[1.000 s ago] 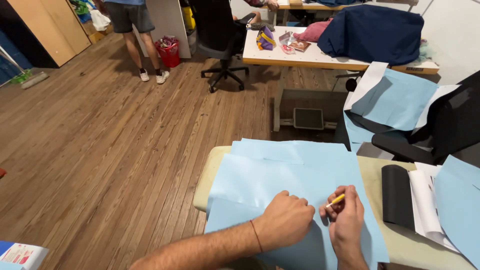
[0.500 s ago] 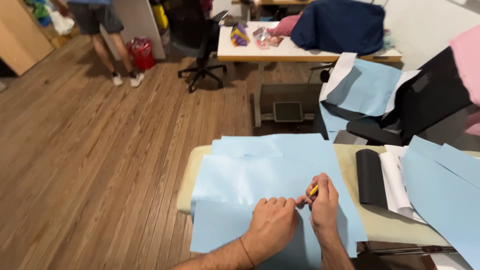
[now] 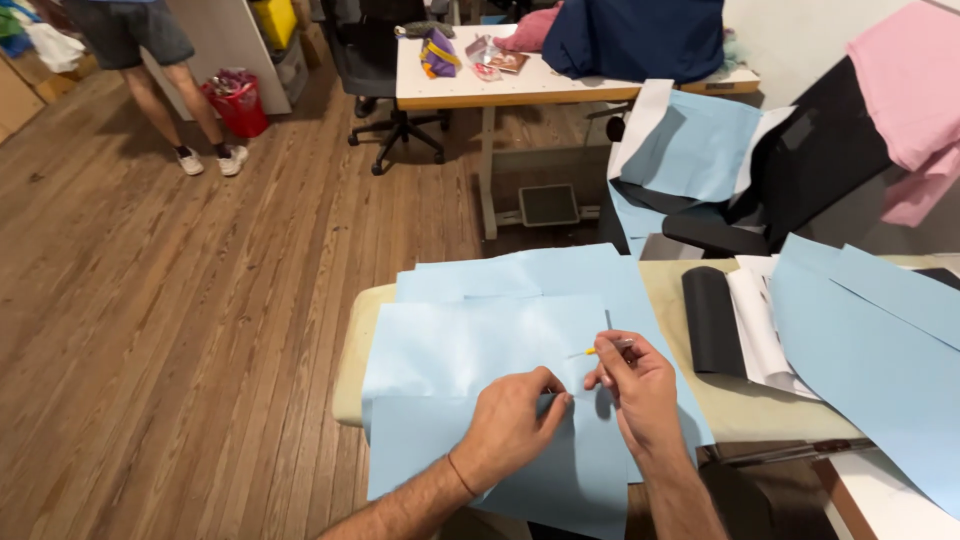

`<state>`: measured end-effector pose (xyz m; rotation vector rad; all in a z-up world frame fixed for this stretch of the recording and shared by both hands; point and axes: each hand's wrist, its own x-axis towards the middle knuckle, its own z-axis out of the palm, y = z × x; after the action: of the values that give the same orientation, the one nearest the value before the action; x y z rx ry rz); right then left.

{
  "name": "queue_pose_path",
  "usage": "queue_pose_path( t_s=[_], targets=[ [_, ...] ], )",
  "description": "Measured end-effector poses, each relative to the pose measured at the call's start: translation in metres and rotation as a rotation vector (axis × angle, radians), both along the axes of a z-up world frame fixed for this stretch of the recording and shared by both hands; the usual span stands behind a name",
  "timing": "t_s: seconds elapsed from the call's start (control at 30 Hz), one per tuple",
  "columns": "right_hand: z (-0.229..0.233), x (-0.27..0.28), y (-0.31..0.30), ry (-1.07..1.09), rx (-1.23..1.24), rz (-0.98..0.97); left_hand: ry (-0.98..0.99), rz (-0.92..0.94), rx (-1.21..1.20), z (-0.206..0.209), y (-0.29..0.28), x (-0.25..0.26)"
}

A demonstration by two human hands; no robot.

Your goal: Marking and preparing blue leather sheets for assembly using a small hand tool

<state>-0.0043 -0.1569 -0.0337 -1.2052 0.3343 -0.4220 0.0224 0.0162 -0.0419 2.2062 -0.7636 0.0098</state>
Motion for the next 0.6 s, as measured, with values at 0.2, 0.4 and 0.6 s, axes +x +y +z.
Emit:
queue_pose_path(
  t_s=[0.2,0.4,0.6],
  targets=[
    [0.015,-0.004,0.013,0.048,0.136,-0.011,-0.062,0.028,-0.030,0.004,-0.007,0.007],
    [-0.024,0.027,-0.004,0.034,0.014,-0.019,-0.016,-0.153,-0.033,0.012,0.003,0.023],
    [-0.027,0.026,-0.002,0.026,-0.028,-0.072,0.050,-0.124,-0.034,0.010,0.000,0.024]
  ],
)
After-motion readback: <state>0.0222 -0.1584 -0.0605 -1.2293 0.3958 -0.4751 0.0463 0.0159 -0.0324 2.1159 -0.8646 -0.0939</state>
